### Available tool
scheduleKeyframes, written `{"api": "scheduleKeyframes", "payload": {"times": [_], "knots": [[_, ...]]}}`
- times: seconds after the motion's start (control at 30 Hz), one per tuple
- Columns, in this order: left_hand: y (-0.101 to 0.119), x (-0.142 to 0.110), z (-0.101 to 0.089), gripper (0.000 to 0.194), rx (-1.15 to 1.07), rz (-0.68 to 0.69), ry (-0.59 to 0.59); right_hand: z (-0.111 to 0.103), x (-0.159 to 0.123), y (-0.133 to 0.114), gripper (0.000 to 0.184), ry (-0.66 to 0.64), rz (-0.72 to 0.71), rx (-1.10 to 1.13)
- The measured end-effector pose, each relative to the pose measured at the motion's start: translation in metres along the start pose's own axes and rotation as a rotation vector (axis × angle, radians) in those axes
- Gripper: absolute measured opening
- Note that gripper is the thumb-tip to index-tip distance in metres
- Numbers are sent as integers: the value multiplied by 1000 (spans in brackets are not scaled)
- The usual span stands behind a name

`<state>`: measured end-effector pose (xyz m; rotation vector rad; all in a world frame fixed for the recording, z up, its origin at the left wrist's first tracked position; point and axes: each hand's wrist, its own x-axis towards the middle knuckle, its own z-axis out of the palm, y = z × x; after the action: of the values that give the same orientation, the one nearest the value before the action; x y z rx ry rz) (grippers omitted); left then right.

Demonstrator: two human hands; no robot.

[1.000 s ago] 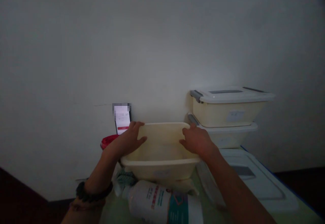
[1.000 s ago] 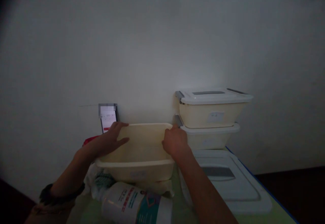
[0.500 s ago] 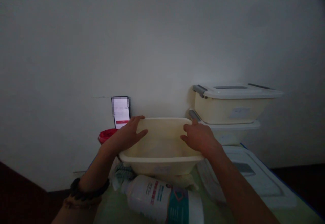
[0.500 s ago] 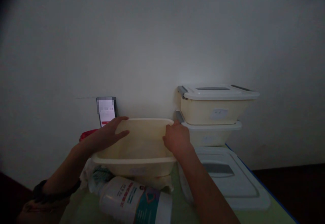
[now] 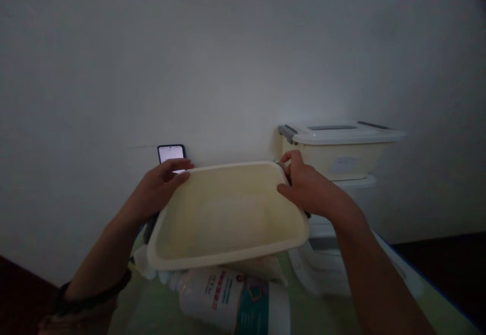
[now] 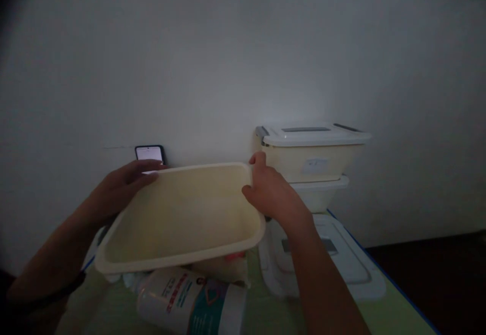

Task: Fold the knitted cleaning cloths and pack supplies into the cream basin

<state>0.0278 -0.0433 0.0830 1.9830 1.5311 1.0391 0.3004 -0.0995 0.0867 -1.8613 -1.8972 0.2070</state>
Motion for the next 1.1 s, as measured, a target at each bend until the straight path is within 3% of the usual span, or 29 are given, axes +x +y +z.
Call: {"api": "scheduleKeyframes", "payload": {"times": [0.1, 0.17, 0.33, 0.43, 0.53, 0.63, 0.73, 0.93, 1.1], "knots": [[14, -4, -8, 30, -205, -61, 181, -13, -5, 1, 44, 107, 6, 14], [19, -4, -8, 25, -320, -97, 220, -20, -9, 2, 34, 166, -20, 1], [30, -5, 14, 27, -628, -158, 156, -40, -19, 18, 24, 283, 33, -50], [45, -11, 38, 20, -648, -146, 159, -55, -28, 36, 23, 241, 78, -185], [57, -16, 62, 22, -661, -122, 50, -70, -40, 59, 27, 178, 143, -284], [63, -15, 87, 26, -557, 31, -42, -79, -51, 82, 30, 129, 231, -348], [65, -11, 112, 25, -420, 172, -84, -81, -56, 104, 31, 86, 303, -396], [65, -7, 161, 23, -398, 190, -191, -64, -58, 137, 33, 65, 429, -481], [70, -11, 176, 34, -390, 219, -316, -48, -59, 144, 33, 59, 484, -570]]}}
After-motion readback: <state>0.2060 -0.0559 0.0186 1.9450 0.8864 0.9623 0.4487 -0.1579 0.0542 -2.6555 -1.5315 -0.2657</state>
